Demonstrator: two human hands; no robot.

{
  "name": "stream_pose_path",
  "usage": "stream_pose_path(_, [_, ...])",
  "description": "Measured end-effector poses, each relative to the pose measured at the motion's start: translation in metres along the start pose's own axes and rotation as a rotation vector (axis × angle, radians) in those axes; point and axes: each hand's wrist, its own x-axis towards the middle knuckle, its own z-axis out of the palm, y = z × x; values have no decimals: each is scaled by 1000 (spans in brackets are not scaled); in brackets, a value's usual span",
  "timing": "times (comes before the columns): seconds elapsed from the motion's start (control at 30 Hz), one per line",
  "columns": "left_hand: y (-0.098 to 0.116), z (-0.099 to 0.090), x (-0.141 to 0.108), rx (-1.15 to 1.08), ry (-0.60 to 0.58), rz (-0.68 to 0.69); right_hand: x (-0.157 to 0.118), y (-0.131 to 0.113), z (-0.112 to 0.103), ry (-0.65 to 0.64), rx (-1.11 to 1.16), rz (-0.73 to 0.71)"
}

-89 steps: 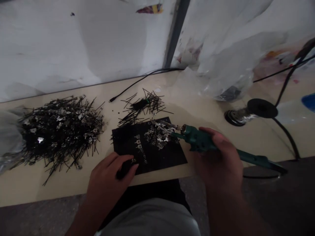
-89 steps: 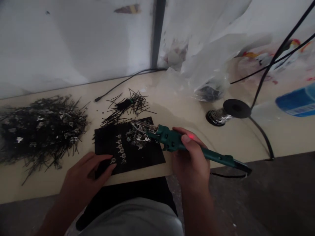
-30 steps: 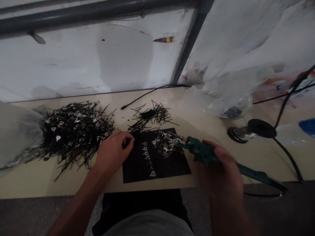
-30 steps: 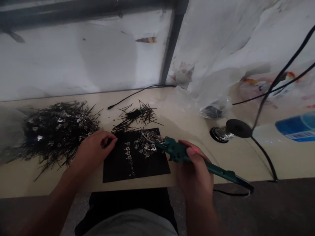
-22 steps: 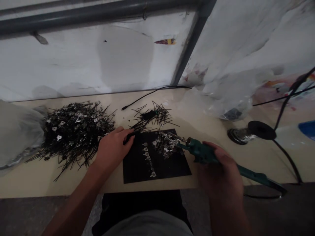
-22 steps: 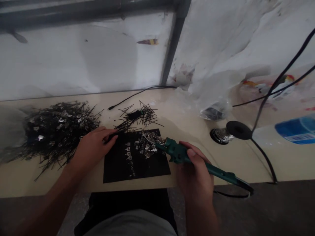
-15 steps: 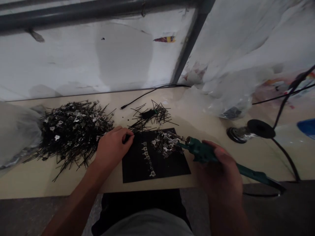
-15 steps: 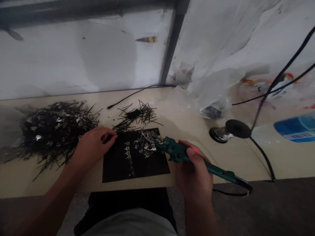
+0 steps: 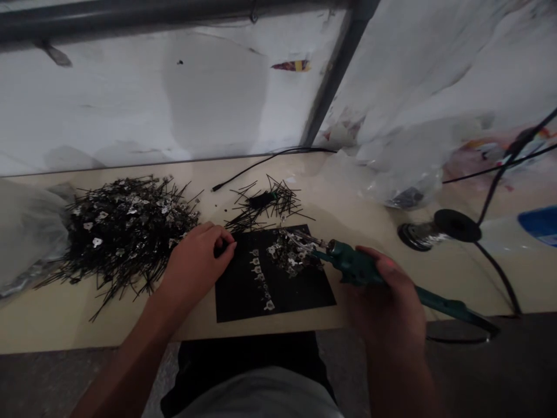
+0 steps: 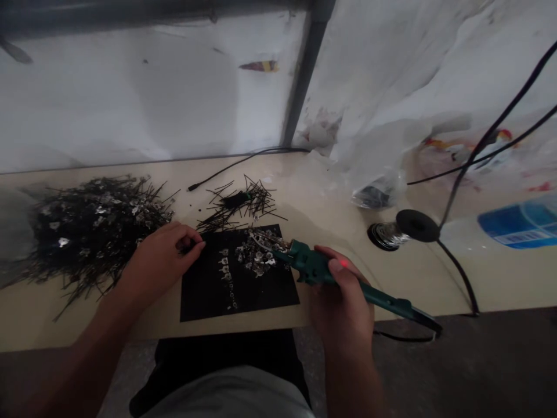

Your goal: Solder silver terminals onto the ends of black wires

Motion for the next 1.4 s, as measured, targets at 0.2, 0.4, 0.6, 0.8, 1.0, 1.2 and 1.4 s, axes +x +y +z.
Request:
stream_pose_path(0.2, [-1, -1, 2, 43, 33, 4, 0, 1, 2, 3, 21, -18])
stream_pose_path(0.4, [1, 0, 13, 125, -13, -34, -4, -4, 11, 40, 13, 10])
stream_pose_path(0.6, [1, 4, 14, 85, -15, -39, -4, -2, 10, 94, 21, -1])
stream_pose_path(0.8, [-4, 10, 14, 99, -13, 5, -4, 0, 8, 59, 34, -5])
stream_pose_path(1.0, [-1, 7, 14, 128, -12, -2, -3, 1, 5, 30, 48, -21])
stream_pose_path(1.2, [2, 7, 13, 90, 8, -44, -2, 3, 5, 55, 18, -32])
stream_pose_path(1.4, [0, 12, 14, 86, 20, -47, -2, 3, 3, 24, -3, -26])
